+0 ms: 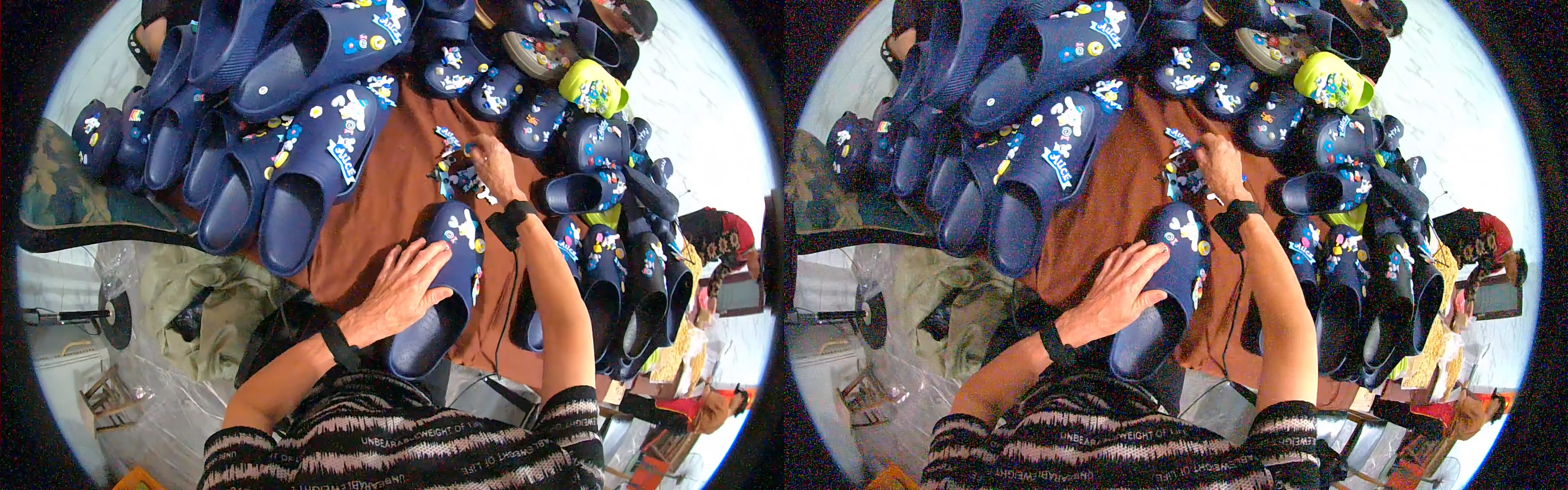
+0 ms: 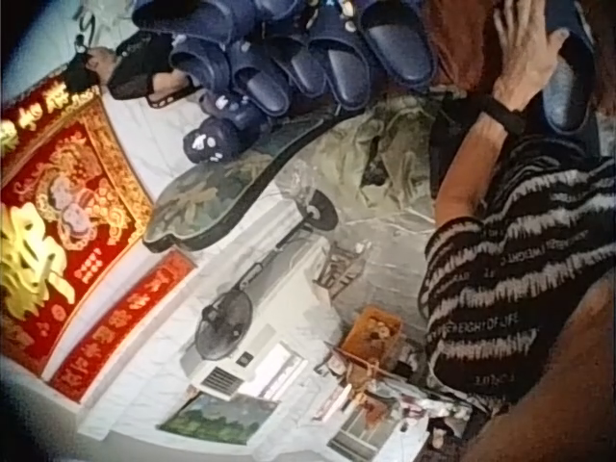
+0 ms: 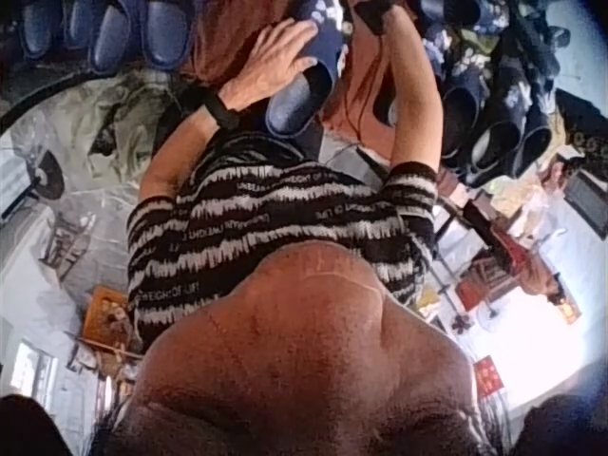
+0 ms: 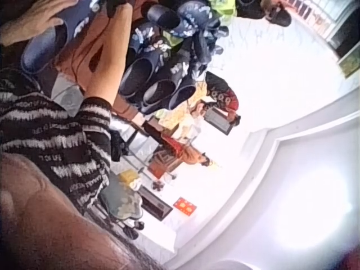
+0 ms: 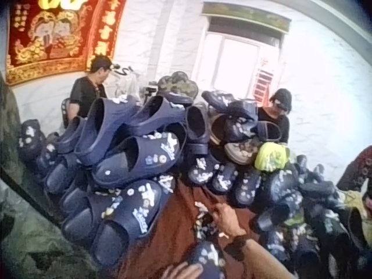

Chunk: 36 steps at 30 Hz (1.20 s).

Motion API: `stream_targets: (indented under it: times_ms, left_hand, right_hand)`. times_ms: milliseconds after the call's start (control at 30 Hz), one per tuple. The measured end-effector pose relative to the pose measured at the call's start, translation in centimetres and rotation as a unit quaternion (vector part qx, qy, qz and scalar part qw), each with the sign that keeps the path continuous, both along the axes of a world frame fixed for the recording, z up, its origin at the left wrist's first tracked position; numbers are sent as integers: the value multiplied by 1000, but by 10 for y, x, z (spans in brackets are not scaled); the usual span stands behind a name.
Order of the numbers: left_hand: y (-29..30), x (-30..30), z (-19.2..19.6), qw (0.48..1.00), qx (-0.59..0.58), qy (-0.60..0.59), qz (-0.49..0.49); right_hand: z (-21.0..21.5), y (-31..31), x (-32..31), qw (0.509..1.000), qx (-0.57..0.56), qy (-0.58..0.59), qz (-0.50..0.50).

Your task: Attaching decorative charms to the holes of blue rubber clogs.

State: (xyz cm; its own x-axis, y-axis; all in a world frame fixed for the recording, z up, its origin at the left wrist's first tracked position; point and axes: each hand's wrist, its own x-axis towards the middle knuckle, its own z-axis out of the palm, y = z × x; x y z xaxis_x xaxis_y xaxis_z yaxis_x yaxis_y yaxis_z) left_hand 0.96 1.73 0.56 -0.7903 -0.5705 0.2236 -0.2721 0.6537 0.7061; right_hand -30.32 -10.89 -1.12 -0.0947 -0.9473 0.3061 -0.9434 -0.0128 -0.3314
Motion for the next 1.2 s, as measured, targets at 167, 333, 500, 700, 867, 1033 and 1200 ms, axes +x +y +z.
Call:
stream_targets:
  times_ms: [167, 333, 500, 700, 867, 1033, 1200]
  left_hand:
    - [0, 1, -2, 1000, -3, 19, 4]
    - [0, 3, -6, 1000, -11, 22, 17]
    - [1, 0, -4, 1000, -13, 17, 11]
    - [3, 1, -1, 1000, -2, 20, 10]
    - [4, -1, -5, 1000, -5, 20, 5]
    - [2, 0, -5, 999, 9, 49, 6]
    - [5, 9, -12, 991, 93, 92, 28]
  right_hand:
    - [16, 41, -30, 995, 11, -37, -88]
    - [-18, 77, -39, 822, 152, -491, -245]
    - [-26, 59, -18, 872, 115, -439, -183]
    - [0, 40, -2, 862, 86, -492, -90]
    - [4, 60, -15, 870, 108, -462, -131]
    - [42, 89, 20, 850, 128, -508, -50]
    - [72, 110, 55, 872, 213, -439, 47]
